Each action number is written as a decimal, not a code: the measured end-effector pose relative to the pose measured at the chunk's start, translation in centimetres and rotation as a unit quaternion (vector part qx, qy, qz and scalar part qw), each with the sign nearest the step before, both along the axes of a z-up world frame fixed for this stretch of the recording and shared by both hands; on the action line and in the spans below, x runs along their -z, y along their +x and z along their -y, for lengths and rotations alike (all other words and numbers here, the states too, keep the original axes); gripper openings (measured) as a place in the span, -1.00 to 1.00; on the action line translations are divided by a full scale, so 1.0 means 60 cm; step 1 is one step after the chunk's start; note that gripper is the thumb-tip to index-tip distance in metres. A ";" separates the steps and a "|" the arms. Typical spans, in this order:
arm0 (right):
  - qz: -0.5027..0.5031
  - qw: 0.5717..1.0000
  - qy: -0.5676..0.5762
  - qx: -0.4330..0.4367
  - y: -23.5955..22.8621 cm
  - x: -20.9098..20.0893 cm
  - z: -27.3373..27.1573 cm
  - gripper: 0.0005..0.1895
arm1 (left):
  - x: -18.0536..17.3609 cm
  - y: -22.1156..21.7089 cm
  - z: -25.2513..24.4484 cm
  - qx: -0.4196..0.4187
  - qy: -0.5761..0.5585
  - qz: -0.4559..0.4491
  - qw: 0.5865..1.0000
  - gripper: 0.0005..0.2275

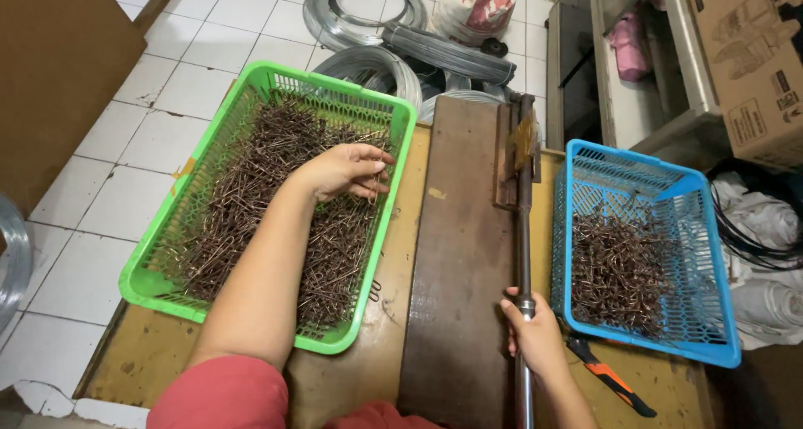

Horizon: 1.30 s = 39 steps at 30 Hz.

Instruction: Processing and sorting small metal rods using a manual lever-operated jig

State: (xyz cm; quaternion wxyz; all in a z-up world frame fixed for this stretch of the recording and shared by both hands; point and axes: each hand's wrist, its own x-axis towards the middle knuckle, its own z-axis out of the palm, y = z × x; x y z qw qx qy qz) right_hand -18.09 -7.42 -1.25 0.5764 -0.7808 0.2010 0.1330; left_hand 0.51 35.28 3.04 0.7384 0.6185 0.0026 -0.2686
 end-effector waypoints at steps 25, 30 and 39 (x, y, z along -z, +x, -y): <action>0.055 0.987 0.138 -0.055 0.017 -0.219 0.016 -0.14 | 0.247 0.218 0.339 -0.211 -0.224 -0.104 0.946 -0.57; 0.081 0.975 0.195 -0.064 0.033 -0.234 0.020 -0.20 | 0.304 0.274 0.416 -0.281 -0.344 -0.134 0.886 -0.76; 0.065 0.975 0.194 -0.086 0.025 -0.215 0.024 -0.13 | 0.345 0.292 0.426 -0.308 -0.355 -0.137 0.872 -0.51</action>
